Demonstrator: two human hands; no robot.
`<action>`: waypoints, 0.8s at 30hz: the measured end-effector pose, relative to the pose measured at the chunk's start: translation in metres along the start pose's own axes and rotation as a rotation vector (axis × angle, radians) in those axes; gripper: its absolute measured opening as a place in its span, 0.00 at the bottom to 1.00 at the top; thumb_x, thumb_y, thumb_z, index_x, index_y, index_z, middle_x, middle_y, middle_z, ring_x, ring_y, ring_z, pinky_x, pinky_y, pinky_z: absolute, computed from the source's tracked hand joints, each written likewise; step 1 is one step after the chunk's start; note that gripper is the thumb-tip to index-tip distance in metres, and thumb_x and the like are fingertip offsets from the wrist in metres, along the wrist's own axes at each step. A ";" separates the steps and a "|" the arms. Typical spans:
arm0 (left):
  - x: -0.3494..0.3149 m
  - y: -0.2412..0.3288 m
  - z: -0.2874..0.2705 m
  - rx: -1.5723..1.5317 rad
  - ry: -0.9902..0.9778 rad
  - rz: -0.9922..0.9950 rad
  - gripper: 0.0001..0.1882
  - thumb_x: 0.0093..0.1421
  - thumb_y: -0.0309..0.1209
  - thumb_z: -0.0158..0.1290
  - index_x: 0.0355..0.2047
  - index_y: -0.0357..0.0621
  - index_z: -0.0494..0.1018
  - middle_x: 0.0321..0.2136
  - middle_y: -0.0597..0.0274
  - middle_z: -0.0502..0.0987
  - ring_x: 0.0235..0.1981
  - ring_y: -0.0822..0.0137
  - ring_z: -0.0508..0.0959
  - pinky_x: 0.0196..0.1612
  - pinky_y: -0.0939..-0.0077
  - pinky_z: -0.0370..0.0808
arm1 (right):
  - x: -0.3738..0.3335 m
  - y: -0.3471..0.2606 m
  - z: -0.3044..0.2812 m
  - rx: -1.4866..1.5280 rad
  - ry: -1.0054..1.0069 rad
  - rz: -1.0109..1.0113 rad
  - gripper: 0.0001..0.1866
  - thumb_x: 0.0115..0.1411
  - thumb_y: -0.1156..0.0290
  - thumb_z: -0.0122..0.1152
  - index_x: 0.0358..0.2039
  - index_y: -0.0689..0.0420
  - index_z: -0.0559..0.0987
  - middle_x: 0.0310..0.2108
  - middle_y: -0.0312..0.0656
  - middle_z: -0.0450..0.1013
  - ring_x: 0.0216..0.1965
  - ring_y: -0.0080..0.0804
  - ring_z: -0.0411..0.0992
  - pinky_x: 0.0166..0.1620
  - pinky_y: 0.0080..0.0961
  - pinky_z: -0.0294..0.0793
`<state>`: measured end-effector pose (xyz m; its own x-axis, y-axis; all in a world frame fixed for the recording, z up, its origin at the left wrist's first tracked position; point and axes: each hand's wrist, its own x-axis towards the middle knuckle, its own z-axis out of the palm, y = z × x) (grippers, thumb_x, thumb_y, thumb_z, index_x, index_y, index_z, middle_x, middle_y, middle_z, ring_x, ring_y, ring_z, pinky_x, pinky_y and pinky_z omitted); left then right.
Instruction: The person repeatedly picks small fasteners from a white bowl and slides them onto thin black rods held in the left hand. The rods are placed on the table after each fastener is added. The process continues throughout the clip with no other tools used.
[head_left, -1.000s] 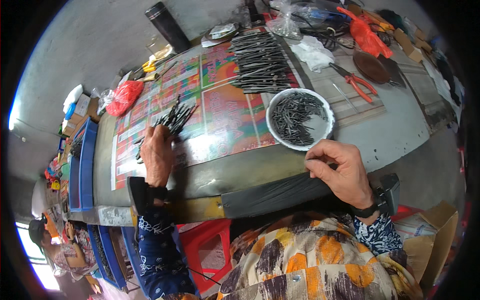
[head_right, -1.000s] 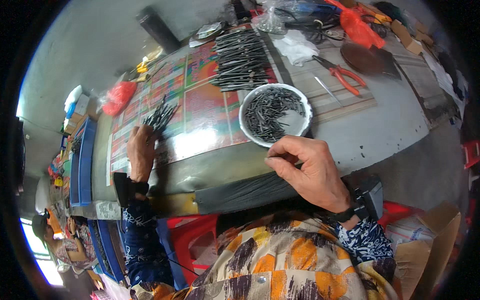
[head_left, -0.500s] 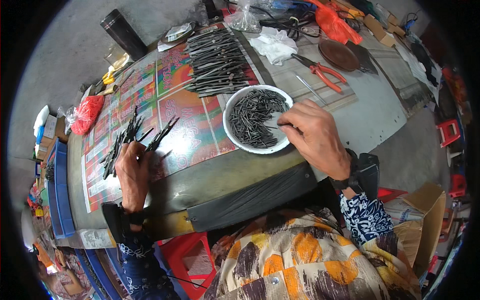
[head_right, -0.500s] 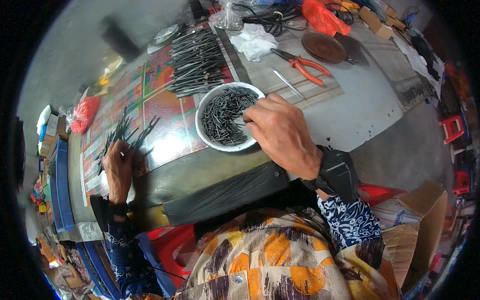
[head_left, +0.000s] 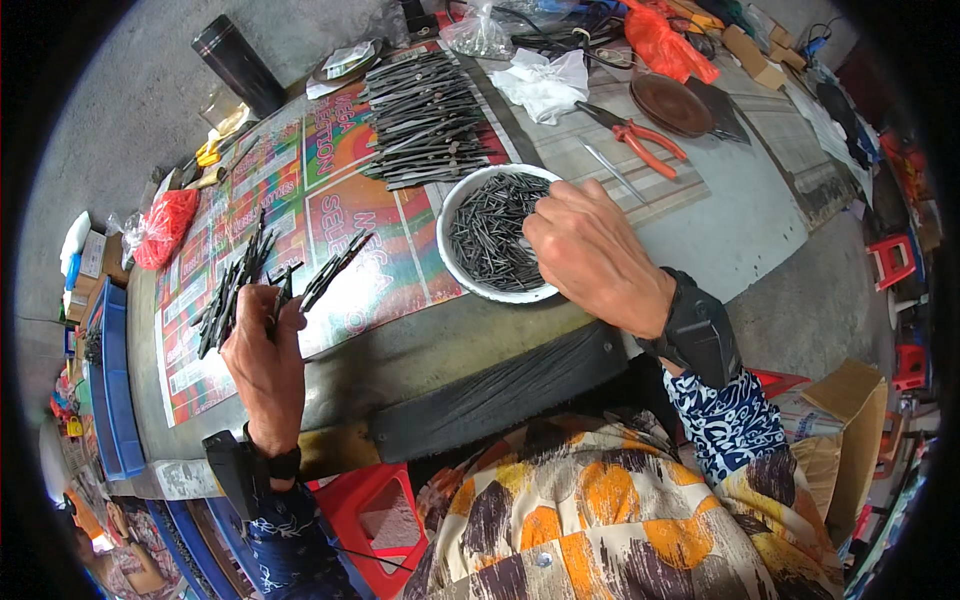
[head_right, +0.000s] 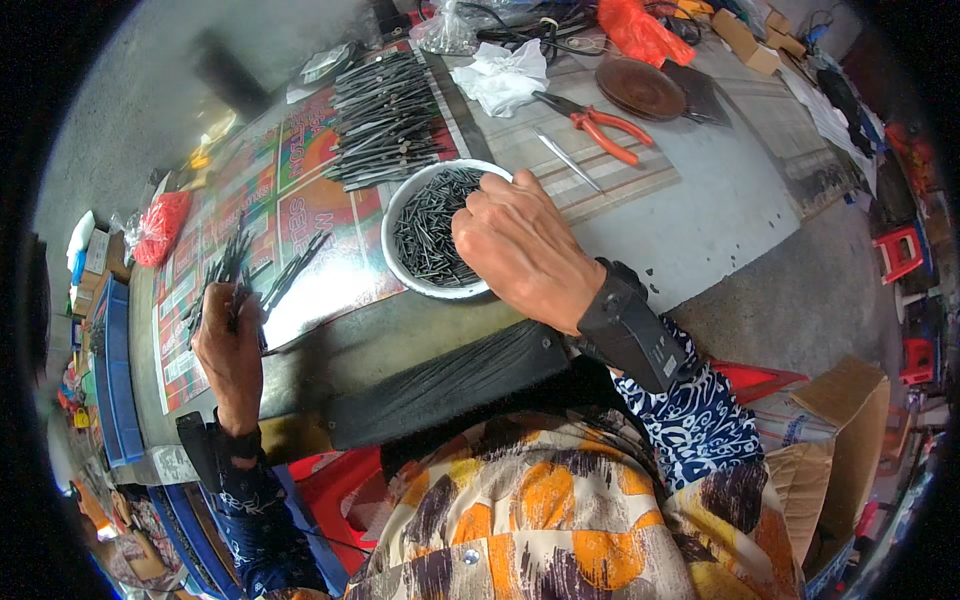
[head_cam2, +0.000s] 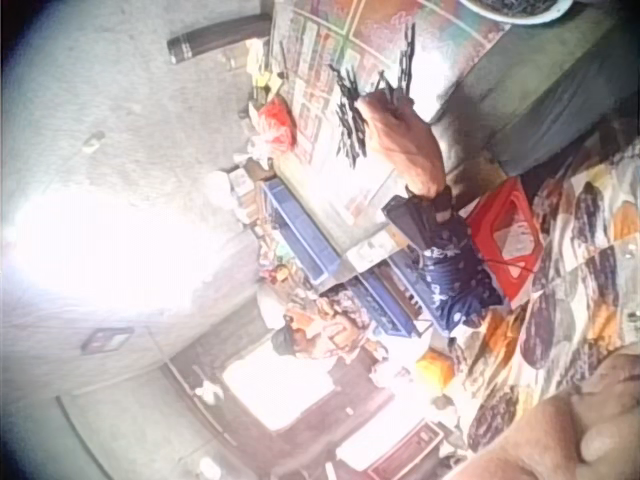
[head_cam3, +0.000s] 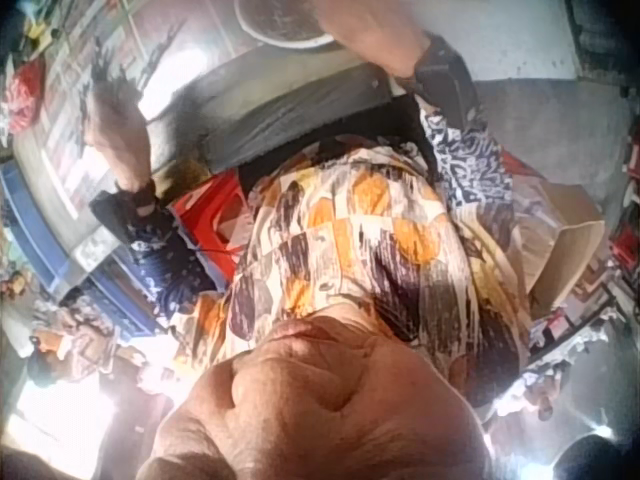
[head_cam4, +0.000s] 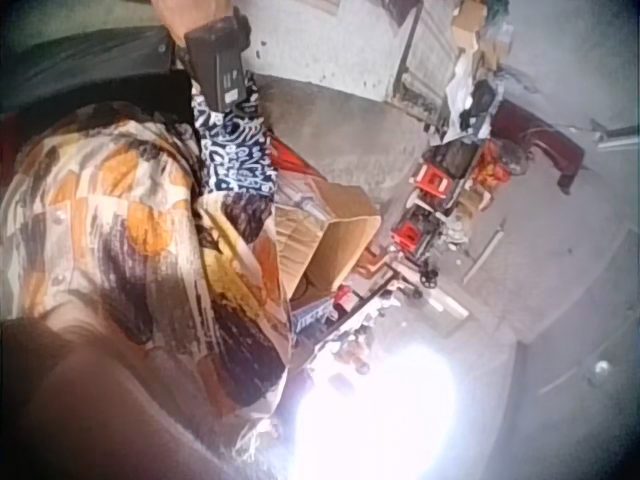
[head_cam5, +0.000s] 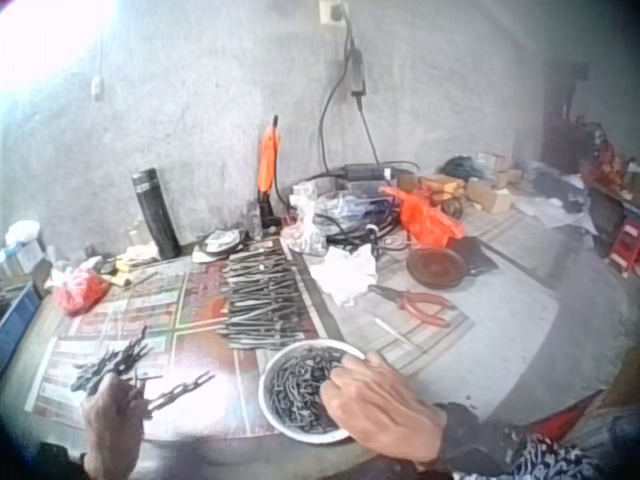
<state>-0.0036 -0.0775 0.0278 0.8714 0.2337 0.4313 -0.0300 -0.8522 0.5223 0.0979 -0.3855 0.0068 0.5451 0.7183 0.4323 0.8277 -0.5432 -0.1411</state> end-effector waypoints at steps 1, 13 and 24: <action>-0.003 0.004 -0.001 -0.016 -0.022 -0.003 0.07 0.59 0.24 0.56 0.30 0.38 0.67 0.19 0.58 0.75 0.20 0.69 0.75 0.25 0.75 0.70 | 0.000 0.002 0.001 -0.014 0.020 -0.042 0.02 0.49 0.78 0.55 0.24 0.60 0.71 0.25 0.45 0.67 0.34 0.43 0.67 0.41 0.41 0.63; -0.048 0.067 0.001 -0.481 -0.280 -0.154 0.05 0.57 0.20 0.58 0.32 0.33 0.72 0.21 0.61 0.78 0.23 0.78 0.75 0.26 0.82 0.70 | -0.012 -0.018 -0.022 0.486 0.082 0.195 0.06 0.48 0.81 0.57 0.29 0.63 0.72 0.27 0.47 0.70 0.28 0.46 0.70 0.32 0.38 0.69; -0.084 0.111 0.030 -0.635 -0.239 -0.108 0.07 0.53 0.19 0.62 0.30 0.34 0.73 0.21 0.61 0.75 0.23 0.78 0.72 0.28 0.82 0.71 | -0.026 -0.070 -0.042 1.446 0.160 0.542 0.07 0.60 0.79 0.60 0.38 0.67 0.77 0.32 0.38 0.76 0.31 0.17 0.74 0.34 0.13 0.75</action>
<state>-0.0651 -0.2061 0.0276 0.9676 0.1298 0.2165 -0.1546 -0.3733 0.9147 0.0203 -0.3842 0.0428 0.8697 0.4785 0.1212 0.0141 0.2213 -0.9751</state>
